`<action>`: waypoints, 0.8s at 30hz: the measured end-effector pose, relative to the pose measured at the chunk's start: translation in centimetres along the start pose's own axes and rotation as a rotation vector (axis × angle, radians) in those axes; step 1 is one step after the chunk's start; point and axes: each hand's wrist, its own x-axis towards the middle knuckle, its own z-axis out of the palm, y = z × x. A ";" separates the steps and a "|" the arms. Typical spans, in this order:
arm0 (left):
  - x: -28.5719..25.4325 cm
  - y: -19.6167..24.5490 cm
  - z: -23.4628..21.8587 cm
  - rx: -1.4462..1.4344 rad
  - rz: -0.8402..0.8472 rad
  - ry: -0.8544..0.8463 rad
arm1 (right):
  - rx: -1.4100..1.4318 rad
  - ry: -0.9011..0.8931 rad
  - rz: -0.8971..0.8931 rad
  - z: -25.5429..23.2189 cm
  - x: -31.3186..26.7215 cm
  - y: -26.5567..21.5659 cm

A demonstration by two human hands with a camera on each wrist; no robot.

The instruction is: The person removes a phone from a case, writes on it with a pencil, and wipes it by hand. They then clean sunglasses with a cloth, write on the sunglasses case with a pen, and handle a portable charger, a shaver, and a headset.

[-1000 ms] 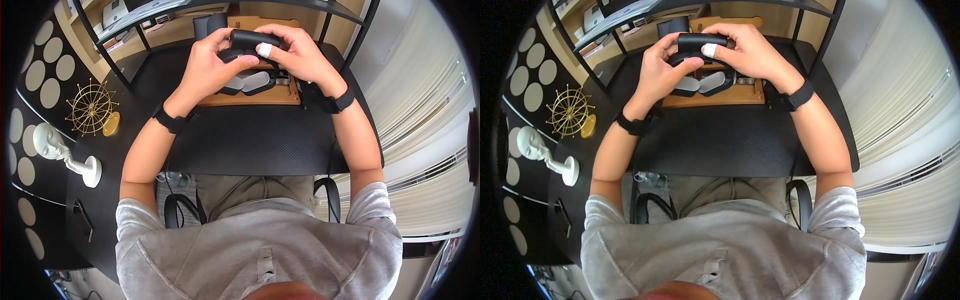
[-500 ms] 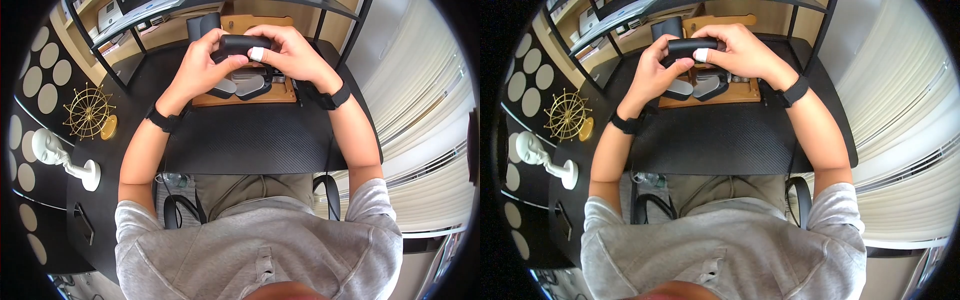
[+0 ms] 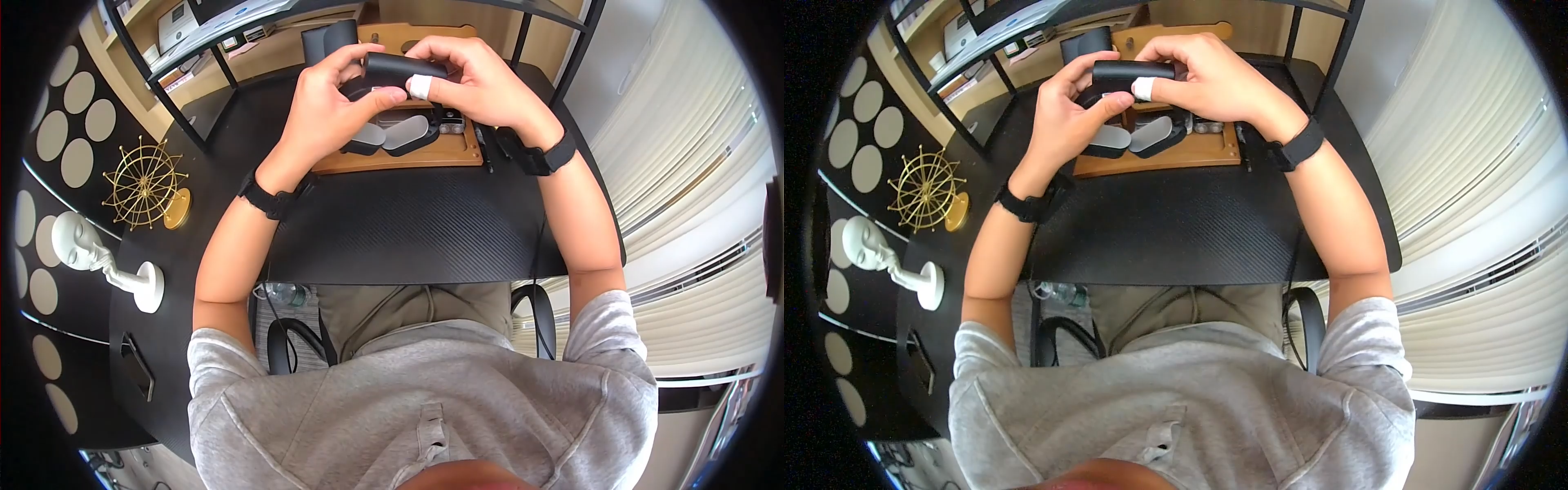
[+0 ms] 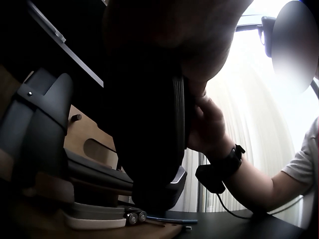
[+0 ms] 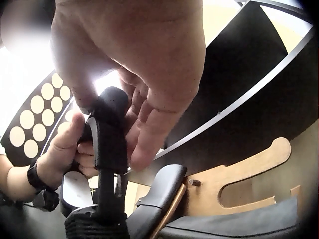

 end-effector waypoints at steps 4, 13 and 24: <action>0.1 -0.2 0.1 0.012 0.003 0.005 | 0.016 -0.047 -0.003 -0.3 0.0 0.2; -0.1 0.2 0.2 -0.013 -0.080 -0.026 | -0.080 -0.091 0.062 -1.0 -0.2 -0.8; 0.0 -0.3 -0.2 0.123 -0.071 -0.035 | -0.107 -0.121 0.047 -1.0 -0.3 -0.7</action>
